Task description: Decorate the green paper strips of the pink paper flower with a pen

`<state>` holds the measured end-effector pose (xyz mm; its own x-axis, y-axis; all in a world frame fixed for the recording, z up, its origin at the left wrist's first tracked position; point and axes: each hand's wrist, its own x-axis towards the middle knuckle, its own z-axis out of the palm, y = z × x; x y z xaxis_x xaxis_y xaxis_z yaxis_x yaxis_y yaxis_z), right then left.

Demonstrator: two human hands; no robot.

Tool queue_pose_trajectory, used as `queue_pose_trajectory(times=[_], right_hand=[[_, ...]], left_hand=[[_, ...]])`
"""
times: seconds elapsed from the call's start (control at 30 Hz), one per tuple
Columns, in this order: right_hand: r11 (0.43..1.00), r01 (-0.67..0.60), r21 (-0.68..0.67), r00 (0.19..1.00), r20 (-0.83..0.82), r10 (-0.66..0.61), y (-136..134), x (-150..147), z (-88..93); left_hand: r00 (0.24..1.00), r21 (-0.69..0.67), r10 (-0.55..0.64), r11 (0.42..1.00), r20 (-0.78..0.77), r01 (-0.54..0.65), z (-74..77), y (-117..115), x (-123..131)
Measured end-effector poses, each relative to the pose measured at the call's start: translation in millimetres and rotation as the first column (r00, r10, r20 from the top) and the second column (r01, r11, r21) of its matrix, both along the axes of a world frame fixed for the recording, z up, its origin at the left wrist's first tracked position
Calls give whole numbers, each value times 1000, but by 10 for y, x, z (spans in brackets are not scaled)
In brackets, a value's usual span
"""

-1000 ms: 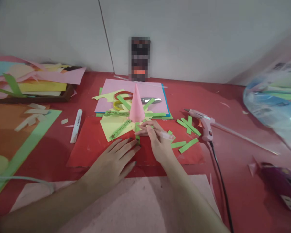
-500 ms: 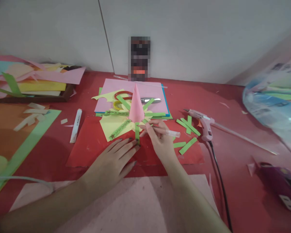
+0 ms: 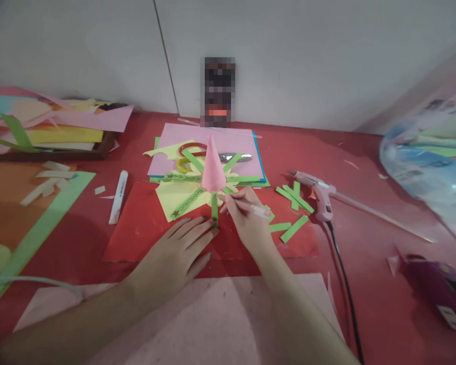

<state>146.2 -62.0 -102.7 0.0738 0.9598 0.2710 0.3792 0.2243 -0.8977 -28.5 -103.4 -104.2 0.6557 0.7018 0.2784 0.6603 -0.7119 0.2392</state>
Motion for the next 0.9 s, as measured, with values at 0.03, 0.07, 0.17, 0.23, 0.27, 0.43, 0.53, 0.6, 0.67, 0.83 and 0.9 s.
queue_pose_trajectory(times=[0.03,0.07,0.17,0.23,0.27,0.43,0.53,0.6,0.67,0.83,0.9], right_hand=[[1000,-2,6,1000,2,2,-1,-2,2],[1000,-6,8,1000,7,6,-3,-5,7],[1000,-23,-4,999,29,23,-12,-9,26],[999,-36,-19,999,26,36,-16,-8,35],[999,-39,-25,999,17,39,-17,-7,38],[999,15,-42,1000,-10,-15,-13,-2,53],[998,34,-58,999,-3,-34,-12,-1,61],[998,25,-58,1000,-5,-25,-11,-1,58],[998,10,-57,1000,-17,-11,-11,-1,49],[998,-12,-54,1000,-7,12,-12,-5,41],[998,-9,-64,1000,-8,8,-12,-4,41]], left_hand=[[1000,1,0,1000,1,0,-3,-1,-1],[1000,1,0,1000,2,0,-6,-1,-1],[1000,-2,1,1000,3,-1,-9,-1,3],[1000,-7,-1,1000,2,1,-6,2,6],[1000,-7,-1,1000,3,1,-3,4,7],[1000,2,2,1000,10,-2,-3,5,4],[1000,10,3,1000,19,-3,-8,2,3],[1000,9,3,1000,21,-3,-8,1,2],[1000,4,1,1000,21,-1,-6,2,-2],[1000,-1,1,1000,12,-1,0,6,-10],[1000,-3,2,1000,9,-2,2,6,-7]])
